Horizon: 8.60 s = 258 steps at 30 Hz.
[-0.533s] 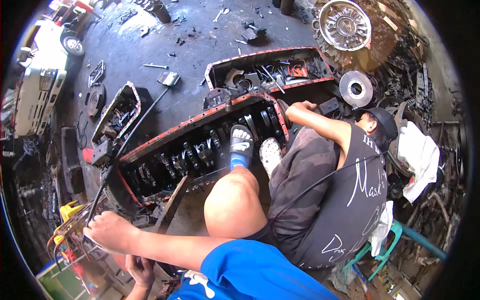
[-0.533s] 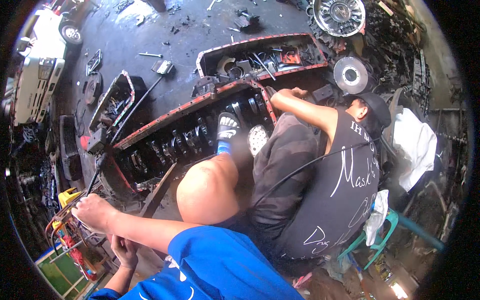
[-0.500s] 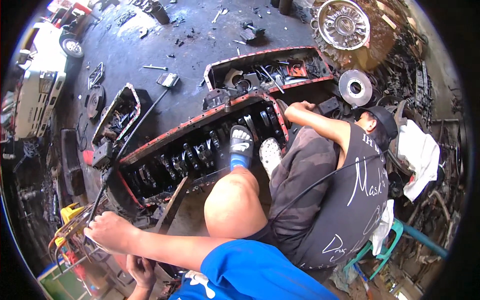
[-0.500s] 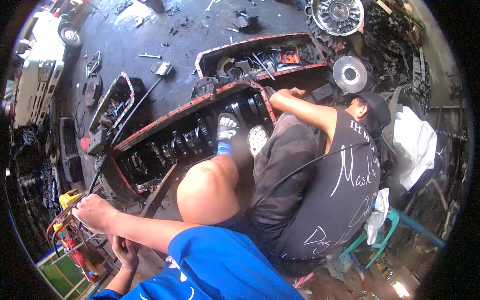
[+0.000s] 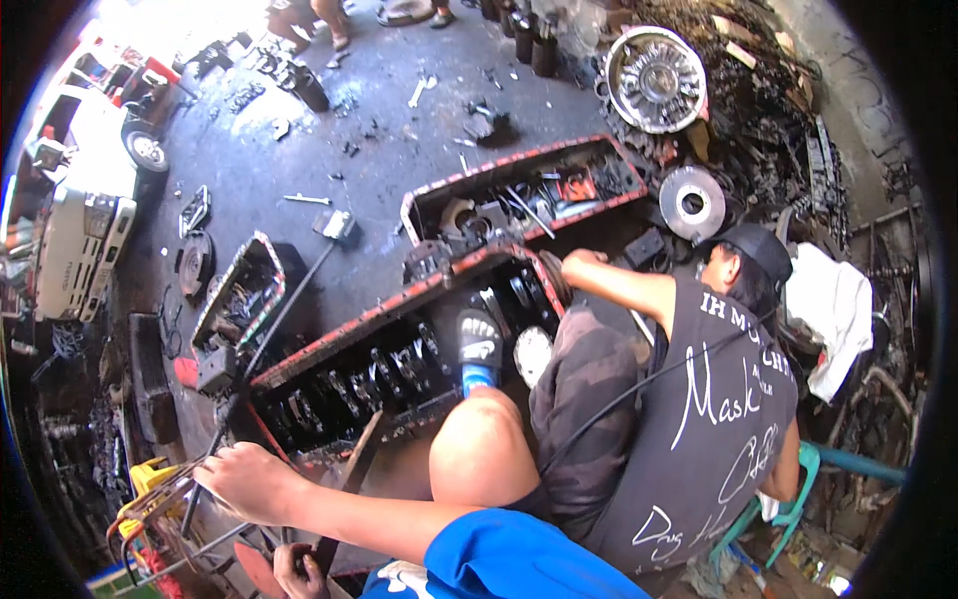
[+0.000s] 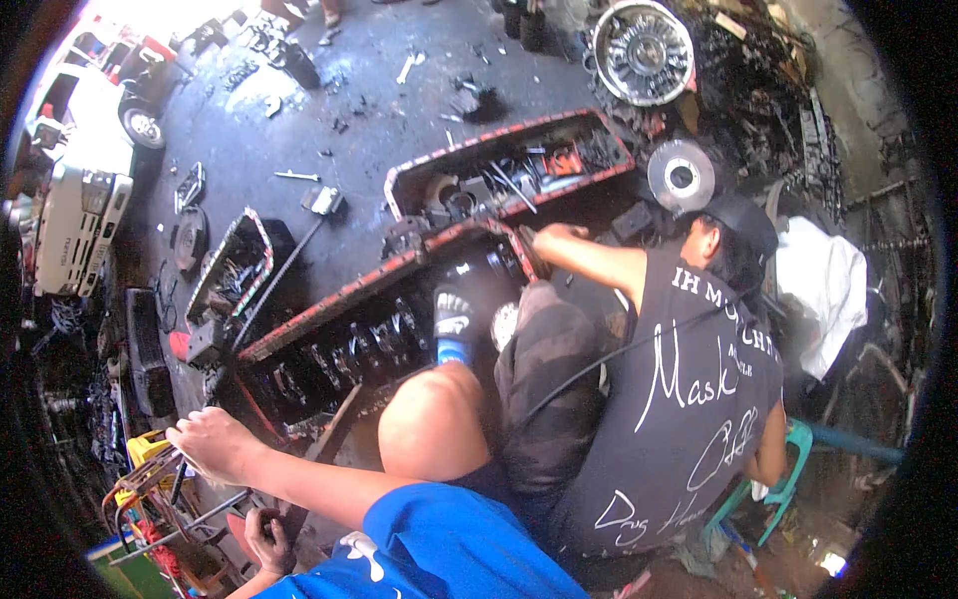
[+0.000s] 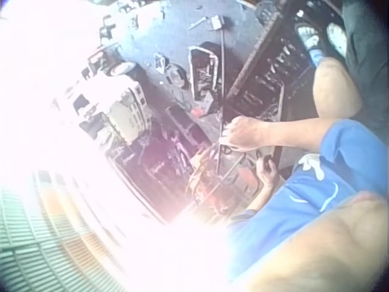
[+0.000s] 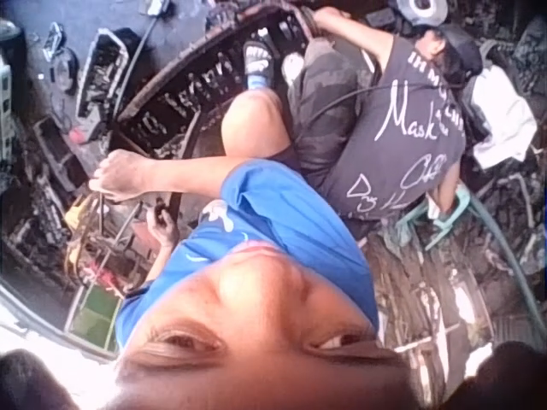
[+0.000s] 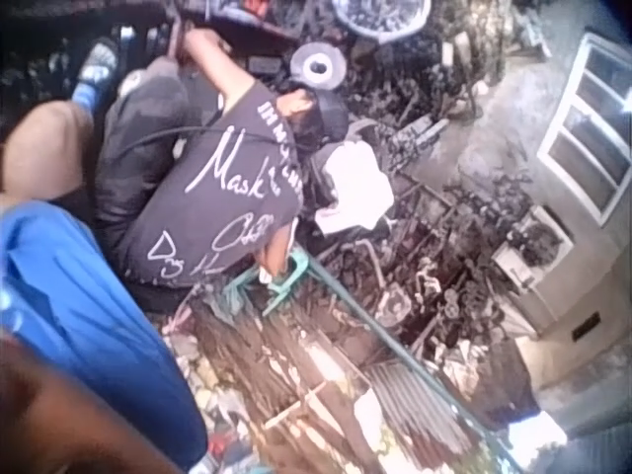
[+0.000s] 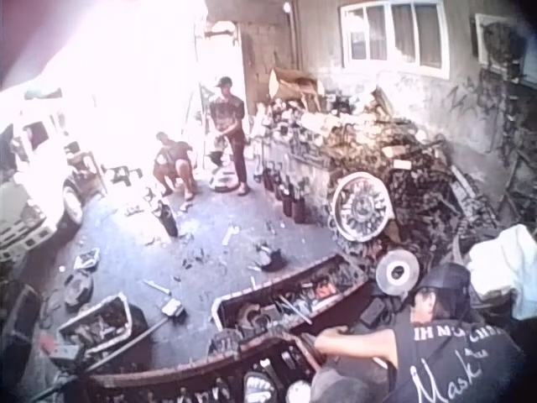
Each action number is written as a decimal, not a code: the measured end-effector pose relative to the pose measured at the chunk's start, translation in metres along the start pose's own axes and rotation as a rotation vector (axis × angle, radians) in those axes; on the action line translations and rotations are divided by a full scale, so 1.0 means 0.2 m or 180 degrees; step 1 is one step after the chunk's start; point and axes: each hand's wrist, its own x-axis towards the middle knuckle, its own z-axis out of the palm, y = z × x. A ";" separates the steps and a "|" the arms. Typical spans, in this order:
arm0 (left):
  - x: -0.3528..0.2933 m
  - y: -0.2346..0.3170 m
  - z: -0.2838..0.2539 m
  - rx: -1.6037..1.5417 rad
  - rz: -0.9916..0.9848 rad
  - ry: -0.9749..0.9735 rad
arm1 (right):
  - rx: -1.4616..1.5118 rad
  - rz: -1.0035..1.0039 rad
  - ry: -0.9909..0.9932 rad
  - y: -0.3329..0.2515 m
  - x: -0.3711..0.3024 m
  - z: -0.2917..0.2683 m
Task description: Inspecting and manipulating engine block internals using a wooden lever.
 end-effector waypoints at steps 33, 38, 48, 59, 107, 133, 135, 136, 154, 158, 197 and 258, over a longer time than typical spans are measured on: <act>-0.02 0.12 -0.01 0.0730 0.0071 0.0377 | -0.0198 -0.0257 -0.0288 -0.13 -0.07 -0.21; -0.02 0.12 -0.01 0.0834 0.0047 0.0298 | 0.0123 -0.0469 -0.0126 -0.21 -0.03 -0.18; -0.01 0.05 -0.05 0.0228 0.0382 0.0458 | 0.0029 -0.0483 -0.0497 -0.20 -0.09 0.00; -0.02 0.12 -0.03 0.0413 0.0345 0.0425 | 0.0201 -0.0487 -0.0728 -0.22 -0.05 0.07; -0.01 0.04 -0.02 0.0369 0.0340 0.0463 | -0.0026 -0.0379 -0.0712 -0.16 -0.11 0.11; 0.02 0.03 -0.01 0.0384 0.0223 0.0318 | 0.0062 -0.0224 -0.0674 -0.15 -0.11 0.07; 0.02 0.02 0.00 0.0389 0.0323 0.0362 | 0.0059 -0.0198 -0.0628 -0.16 -0.10 0.08; 0.02 0.02 0.00 0.0388 0.0414 0.0419 | 0.0057 -0.0191 -0.0608 -0.16 -0.10 0.09; 0.01 0.11 -0.07 0.0550 0.0106 -0.0044 | -0.0062 -0.0207 -0.0608 -0.15 -0.08 0.06; 0.00 0.08 -0.04 0.0558 0.0086 0.0107 | -0.0095 -0.0260 -0.0626 -0.13 -0.08 0.08; -0.03 0.11 -0.05 -0.0142 -0.0538 0.0243 | -0.0092 -0.0226 -0.0573 -0.06 -0.03 0.14; -0.02 -0.17 0.03 -0.0509 -0.0178 -0.0029 | 0.0055 0.0041 -0.0195 -0.07 0.02 0.15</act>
